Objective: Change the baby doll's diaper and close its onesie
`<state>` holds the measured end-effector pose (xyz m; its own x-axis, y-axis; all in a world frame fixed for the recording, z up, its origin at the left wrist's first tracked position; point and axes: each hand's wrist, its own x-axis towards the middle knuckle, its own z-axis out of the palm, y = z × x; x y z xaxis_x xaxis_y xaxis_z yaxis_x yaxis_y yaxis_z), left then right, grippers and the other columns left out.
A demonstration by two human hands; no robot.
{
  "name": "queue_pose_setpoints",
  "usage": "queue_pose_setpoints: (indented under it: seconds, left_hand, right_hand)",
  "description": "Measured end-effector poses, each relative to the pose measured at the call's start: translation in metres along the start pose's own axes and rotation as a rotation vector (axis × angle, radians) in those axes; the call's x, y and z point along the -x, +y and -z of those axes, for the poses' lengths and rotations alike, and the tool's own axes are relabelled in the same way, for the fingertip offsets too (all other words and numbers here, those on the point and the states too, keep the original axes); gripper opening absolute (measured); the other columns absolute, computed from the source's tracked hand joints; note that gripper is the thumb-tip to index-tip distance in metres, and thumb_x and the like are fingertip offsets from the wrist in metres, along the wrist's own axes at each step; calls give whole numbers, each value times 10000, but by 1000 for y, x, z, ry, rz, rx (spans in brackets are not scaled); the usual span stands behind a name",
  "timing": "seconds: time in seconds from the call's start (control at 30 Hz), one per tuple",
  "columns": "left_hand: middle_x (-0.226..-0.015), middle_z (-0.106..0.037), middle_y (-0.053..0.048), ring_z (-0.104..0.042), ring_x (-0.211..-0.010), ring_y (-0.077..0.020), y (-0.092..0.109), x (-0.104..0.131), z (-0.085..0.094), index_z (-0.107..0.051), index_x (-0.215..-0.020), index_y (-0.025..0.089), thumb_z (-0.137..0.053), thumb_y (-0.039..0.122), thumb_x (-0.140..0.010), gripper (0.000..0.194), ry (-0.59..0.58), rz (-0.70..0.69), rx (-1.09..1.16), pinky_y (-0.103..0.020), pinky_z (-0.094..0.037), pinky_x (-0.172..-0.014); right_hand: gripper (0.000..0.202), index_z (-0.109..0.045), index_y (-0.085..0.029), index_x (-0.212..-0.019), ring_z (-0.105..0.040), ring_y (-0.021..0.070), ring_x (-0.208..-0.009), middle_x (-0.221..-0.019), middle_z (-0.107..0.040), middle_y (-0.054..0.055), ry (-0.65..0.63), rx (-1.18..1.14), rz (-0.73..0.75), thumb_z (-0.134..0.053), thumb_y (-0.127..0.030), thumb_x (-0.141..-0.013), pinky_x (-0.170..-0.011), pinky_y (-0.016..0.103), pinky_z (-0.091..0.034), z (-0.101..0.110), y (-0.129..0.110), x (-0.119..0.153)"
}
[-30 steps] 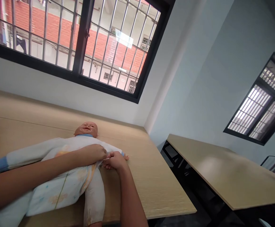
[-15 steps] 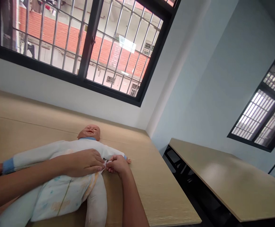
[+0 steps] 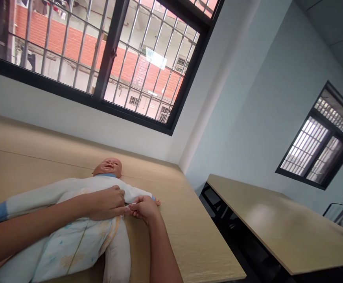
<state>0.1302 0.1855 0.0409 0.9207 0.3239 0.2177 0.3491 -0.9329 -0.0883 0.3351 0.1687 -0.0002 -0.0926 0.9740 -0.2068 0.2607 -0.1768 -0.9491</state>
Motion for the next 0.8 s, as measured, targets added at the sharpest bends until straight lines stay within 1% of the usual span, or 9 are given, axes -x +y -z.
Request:
queue_pose_setpoints:
  seconds: [0.07,0.13,0.2,0.3,0.4,0.5,0.6,0.7,0.8]
  left_hand:
    - [-745,-728,-83,-616,-806,-240,0,-1,-3,-665,-716,199,-345,352,-1035,477,4,-13,-28,-399,-325,-756]
    - [-783,-730,-71,-626,-833,-247,2,-1,-5,-668,-758,205,-403,268,-997,363,7,-8,-55,-403,-343,-779]
    - [-828,-722,-70,-631,-842,-250,4,-1,-6,-661,-817,197,-429,198,-952,268,26,36,-76,-413,-371,-816]
    - [-891,-696,-91,-629,-854,-254,6,-1,-8,-635,-936,156,-477,184,-886,168,75,139,-78,-451,-394,-908]
    - [-936,-681,-105,-621,-920,-277,6,-2,-11,-612,-997,129,-493,202,-848,204,83,180,-62,-501,-372,-989]
    - [-973,-675,-118,-604,-982,-303,7,-4,-10,-609,-1005,124,-476,221,-848,227,74,176,-54,-525,-363,-1007]
    - [-990,-671,-116,-595,-989,-298,8,-4,-6,-606,-1018,132,-523,225,-795,255,60,181,-6,-494,-380,-995]
    - [-978,-670,-102,-597,-972,-282,8,-3,-3,-607,-991,155,-573,235,-750,256,52,198,64,-444,-394,-971]
    - [-932,-668,-76,-598,-919,-257,8,-1,-2,-605,-950,169,-589,233,-748,212,84,244,114,-403,-399,-935]
  right_hand:
    - [287,-520,-167,-750,-498,54,-446,-550,-591,-50,-34,-82,-18,-793,-247,-711,-477,160,-360,-2,-1,-1]
    - [309,-526,-163,-770,-497,48,-449,-564,-604,-45,-75,-160,-16,-809,-260,-694,-481,157,-356,-3,0,-4]
    - [332,-528,-161,-779,-497,47,-452,-569,-615,-34,-108,-234,9,-820,-272,-667,-473,154,-347,-4,2,-7]
    - [351,-540,-160,-776,-503,55,-454,-557,-621,-21,-161,-326,63,-827,-281,-613,-458,154,-339,-7,4,-11]
    - [319,-559,-152,-760,-493,57,-442,-555,-632,-6,-200,-365,122,-810,-258,-594,-438,159,-319,-12,4,-12]
    - [241,-587,-138,-750,-470,50,-425,-548,-629,-4,-203,-392,165,-770,-206,-608,-420,158,-279,-19,2,-11]
    - [185,-618,-119,-727,-448,37,-420,-546,-613,-15,-208,-449,166,-752,-166,-608,-416,157,-257,-27,3,-11]
    - [196,-641,-99,-728,-451,24,-450,-625,-638,3,-229,-508,142,-777,-189,-619,-411,156,-239,-31,3,-9]
    - [287,-669,-97,-841,-507,39,-471,-748,-680,31,-346,-528,118,-805,-247,-637,-371,170,-152,-29,0,-2]
